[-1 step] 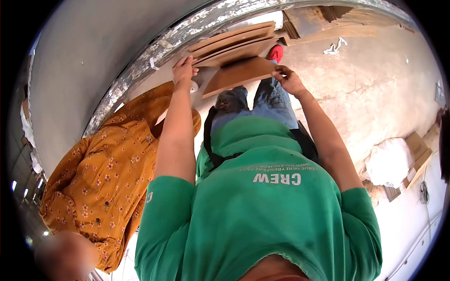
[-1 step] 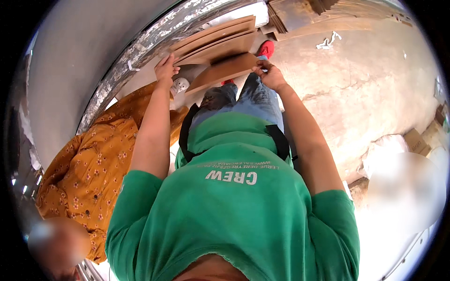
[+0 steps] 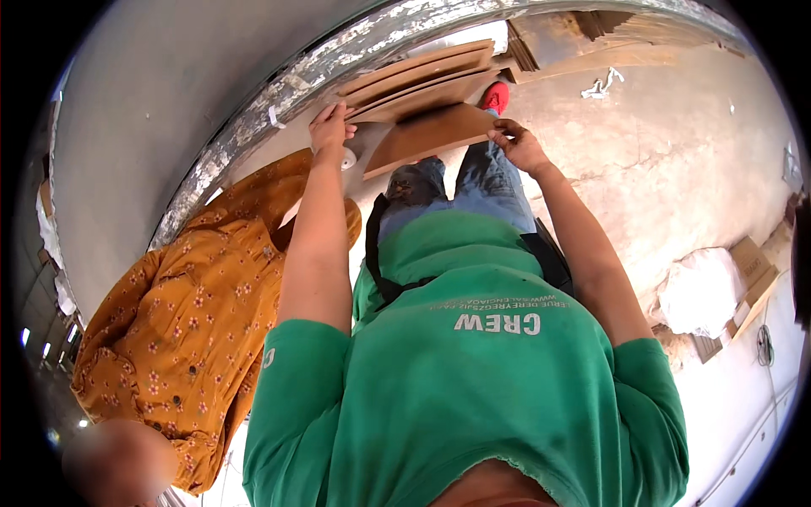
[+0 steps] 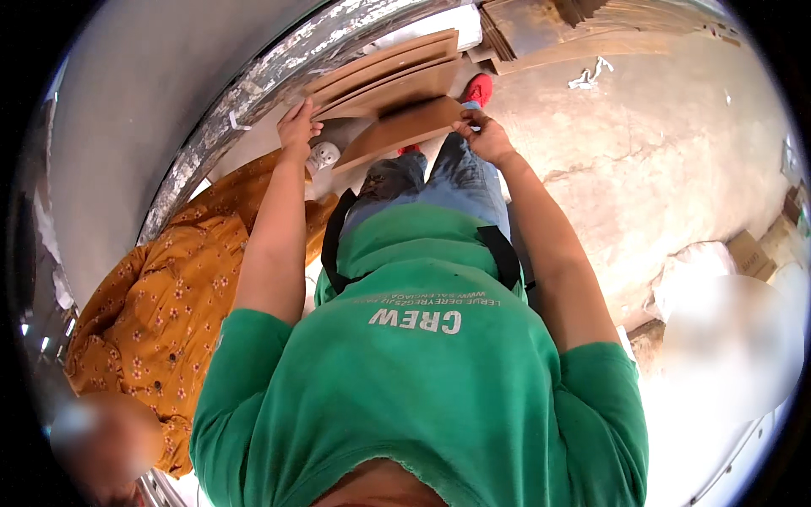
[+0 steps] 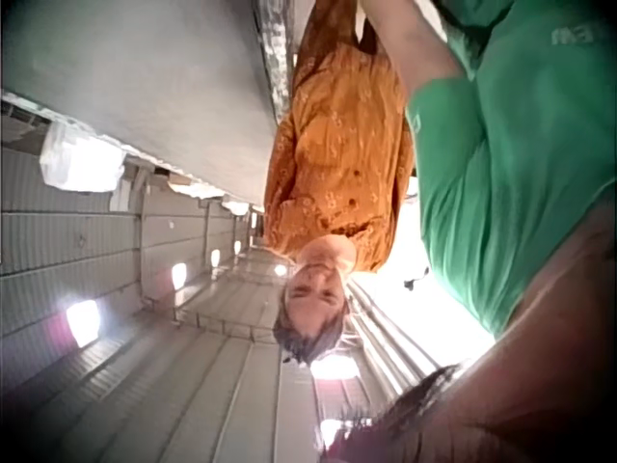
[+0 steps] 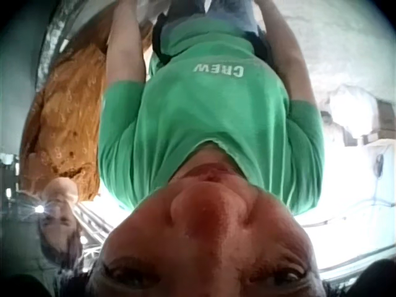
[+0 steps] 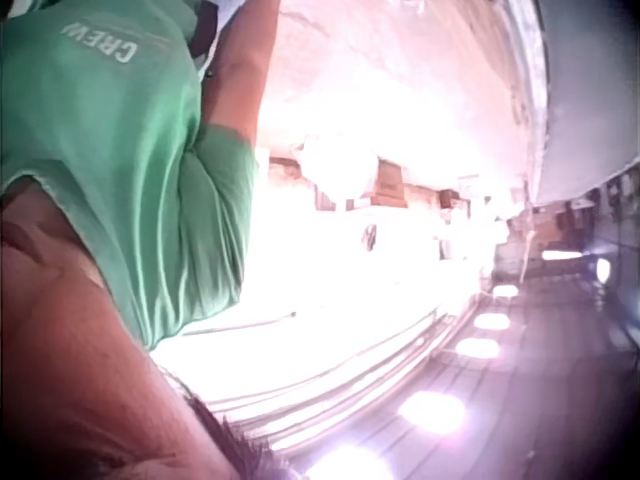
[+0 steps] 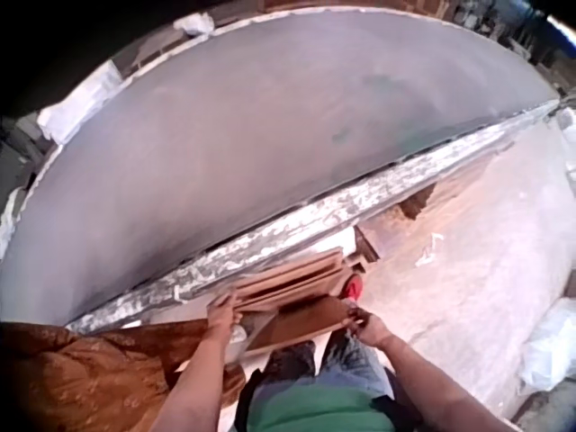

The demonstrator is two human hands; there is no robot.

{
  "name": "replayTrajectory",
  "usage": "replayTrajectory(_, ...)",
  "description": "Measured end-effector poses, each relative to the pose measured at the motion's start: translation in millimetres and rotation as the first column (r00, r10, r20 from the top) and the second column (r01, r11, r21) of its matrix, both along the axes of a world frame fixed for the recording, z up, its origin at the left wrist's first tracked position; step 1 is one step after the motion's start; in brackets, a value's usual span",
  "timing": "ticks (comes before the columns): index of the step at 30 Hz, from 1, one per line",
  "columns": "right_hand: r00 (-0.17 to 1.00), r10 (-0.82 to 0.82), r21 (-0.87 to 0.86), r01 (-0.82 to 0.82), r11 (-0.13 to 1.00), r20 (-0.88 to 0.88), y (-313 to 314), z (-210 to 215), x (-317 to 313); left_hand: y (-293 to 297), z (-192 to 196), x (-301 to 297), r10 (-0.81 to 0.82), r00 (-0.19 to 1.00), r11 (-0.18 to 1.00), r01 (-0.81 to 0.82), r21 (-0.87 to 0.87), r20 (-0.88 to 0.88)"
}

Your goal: The person picks up wooden boards, carries them across the workshop, and places them into cardboard packaging boxes lined with foam inserts.

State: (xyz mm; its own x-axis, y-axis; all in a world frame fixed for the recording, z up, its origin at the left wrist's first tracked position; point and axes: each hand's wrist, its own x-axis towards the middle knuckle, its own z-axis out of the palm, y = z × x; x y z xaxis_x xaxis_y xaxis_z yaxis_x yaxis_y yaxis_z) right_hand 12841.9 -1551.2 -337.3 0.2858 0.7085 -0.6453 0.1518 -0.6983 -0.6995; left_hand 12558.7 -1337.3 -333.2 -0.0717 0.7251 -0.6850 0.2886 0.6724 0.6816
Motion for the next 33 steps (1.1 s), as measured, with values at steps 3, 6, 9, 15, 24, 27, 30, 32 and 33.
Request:
replayTrajectory(3,0.998,0.031,0.001,-0.031,1.000,0.049,0.0,-2.1,3.1,0.5,0.7,1.4,-0.011,1.000,1.000,0.011,0.000,-0.012)
replayTrajectory(6,0.998,0.025,0.028,-0.026,0.999,0.055,-0.4,-4.5,3.7,-1.0,-1.7,0.7,-0.004,1.000,1.000,0.004,0.006,0.014)
replayTrajectory(9,1.000,0.016,0.017,-0.016,1.000,0.027,1.0,-0.8,3.3,-2.0,-1.2,1.6,-0.001,1.000,1.000,0.001,0.000,0.015)
replayTrajectory(15,0.998,0.040,-0.004,-0.040,0.999,0.053,2.1,2.4,2.7,-1.6,4.8,4.3,-0.017,0.999,1.000,0.017,0.006,-0.033)
replayTrajectory(24,0.999,0.028,0.019,-0.028,0.999,0.024,0.8,-1.7,2.6,-1.4,-1.7,-0.7,0.002,1.000,1.000,-0.002,-0.001,0.022)
replayTrajectory(27,0.999,0.031,0.020,-0.032,0.999,0.035,1.2,-1.0,2.7,-1.3,-2.4,-0.9,0.003,1.000,1.000,-0.002,-0.005,0.021)
replayTrajectory(30,0.999,0.037,-0.001,-0.037,0.999,0.035,1.7,0.0,2.9,-1.9,-1.6,-0.8,0.031,0.999,1.000,-0.031,-0.005,0.035)
replayTrajectory(32,1.000,0.025,-0.003,-0.025,1.000,0.018,1.1,0.3,3.0,-1.8,-0.6,0.1,0.031,0.999,0.999,-0.032,0.004,0.043)
replayTrajectory(33,1.000,0.025,-0.003,-0.025,1.000,0.018,0.5,-0.2,3.0,-1.9,-0.4,0.5,0.031,0.999,0.999,-0.032,0.005,0.043)
